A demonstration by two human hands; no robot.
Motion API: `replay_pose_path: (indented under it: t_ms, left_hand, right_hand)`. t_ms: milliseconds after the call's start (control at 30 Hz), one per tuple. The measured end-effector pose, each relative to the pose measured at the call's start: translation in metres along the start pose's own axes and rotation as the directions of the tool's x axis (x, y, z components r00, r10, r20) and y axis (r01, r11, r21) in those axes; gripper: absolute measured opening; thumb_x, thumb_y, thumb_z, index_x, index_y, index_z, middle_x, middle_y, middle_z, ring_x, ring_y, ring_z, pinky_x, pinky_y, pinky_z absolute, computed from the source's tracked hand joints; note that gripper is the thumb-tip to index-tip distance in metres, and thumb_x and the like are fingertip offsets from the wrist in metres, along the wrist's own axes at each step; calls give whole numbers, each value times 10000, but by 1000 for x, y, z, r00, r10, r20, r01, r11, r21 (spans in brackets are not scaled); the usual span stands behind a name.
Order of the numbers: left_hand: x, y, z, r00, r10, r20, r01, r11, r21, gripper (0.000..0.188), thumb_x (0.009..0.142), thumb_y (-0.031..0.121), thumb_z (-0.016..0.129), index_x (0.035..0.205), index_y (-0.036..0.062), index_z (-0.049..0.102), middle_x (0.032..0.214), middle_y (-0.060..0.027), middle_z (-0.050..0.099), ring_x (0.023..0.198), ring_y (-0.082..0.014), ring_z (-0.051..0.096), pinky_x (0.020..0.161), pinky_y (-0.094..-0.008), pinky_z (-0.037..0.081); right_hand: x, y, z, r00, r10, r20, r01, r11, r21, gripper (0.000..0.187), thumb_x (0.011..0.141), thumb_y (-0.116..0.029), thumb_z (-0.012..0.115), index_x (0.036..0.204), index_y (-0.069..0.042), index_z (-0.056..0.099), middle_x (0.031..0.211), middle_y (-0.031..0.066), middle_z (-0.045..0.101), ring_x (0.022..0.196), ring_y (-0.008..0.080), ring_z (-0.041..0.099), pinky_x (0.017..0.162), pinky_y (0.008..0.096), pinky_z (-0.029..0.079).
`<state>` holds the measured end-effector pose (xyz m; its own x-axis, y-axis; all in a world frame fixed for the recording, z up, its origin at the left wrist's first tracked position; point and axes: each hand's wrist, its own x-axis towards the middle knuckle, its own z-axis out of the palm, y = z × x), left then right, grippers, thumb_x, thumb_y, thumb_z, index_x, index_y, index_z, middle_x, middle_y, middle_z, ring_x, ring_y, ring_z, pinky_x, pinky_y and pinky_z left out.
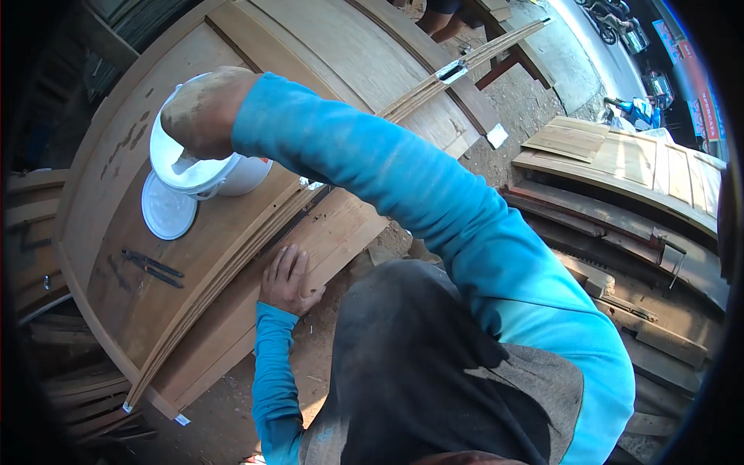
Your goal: The person applies white putty to the joints and edges of a wooden door panel using a small wooden stick and then smooths the putty into the gaps.
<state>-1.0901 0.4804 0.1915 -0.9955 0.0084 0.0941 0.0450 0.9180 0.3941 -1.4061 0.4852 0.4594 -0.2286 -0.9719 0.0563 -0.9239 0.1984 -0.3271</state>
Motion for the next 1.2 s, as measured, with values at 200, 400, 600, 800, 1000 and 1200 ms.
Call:
replay_pose_path:
  t_ms: [200,400,600,800,1000,1200]
  left_hand:
    - [5,-3,-16,995,-5,100,7,1000,-19,983,675,426,931,1540,159,548,1610,-120,490,1493,-350,472,1167,-535,445]
    - [2,10,-15,998,-52,25,51,999,14,982,663,390,946,1523,113,563,1580,-177,494,1442,-426,490,1155,-563,442]
    - [13,37,-4,994,-95,-61,98,994,53,922,690,296,938,1499,64,562,1536,-208,531,1414,-459,501,1163,-567,443]
    - [75,95,-2,964,-10,-267,-6,998,-58,564,831,130,833,1349,-13,661,1352,-204,655,1256,-444,615,1098,-544,502]
    - [218,177,46,990,135,-34,-139,977,-164,555,859,141,825,1365,1,646,1387,-226,613,1270,-464,588,1116,-558,475]
    - [362,187,121,968,231,-96,-226,972,57,660,899,208,793,1486,10,562,1526,-251,522,1394,-465,490,1202,-545,391]
  right_hand:
    - [-69,39,30,960,271,-65,-150,699,699,323,1005,-196,612,1130,92,692,906,193,764,858,218,788,798,381,618]
    - [-82,36,71,949,277,-149,61,303,951,400,1050,-182,602,1312,119,573,1077,168,780,939,193,783,820,344,628]
    - [-87,37,86,933,319,-164,126,135,983,315,1060,-133,526,1283,90,527,1106,187,762,931,225,787,897,396,610]
    - [-160,73,76,859,372,-350,402,-69,913,282,1048,-110,544,1283,46,525,1090,160,750,985,189,774,917,373,606]
    - [-355,127,54,700,599,-389,383,145,912,347,1105,-90,542,1410,76,524,1160,165,753,1078,184,743,979,360,609]
    - [-532,170,118,382,872,-306,156,266,951,345,1081,-10,537,1415,44,606,1192,163,750,1131,210,733,998,363,580]
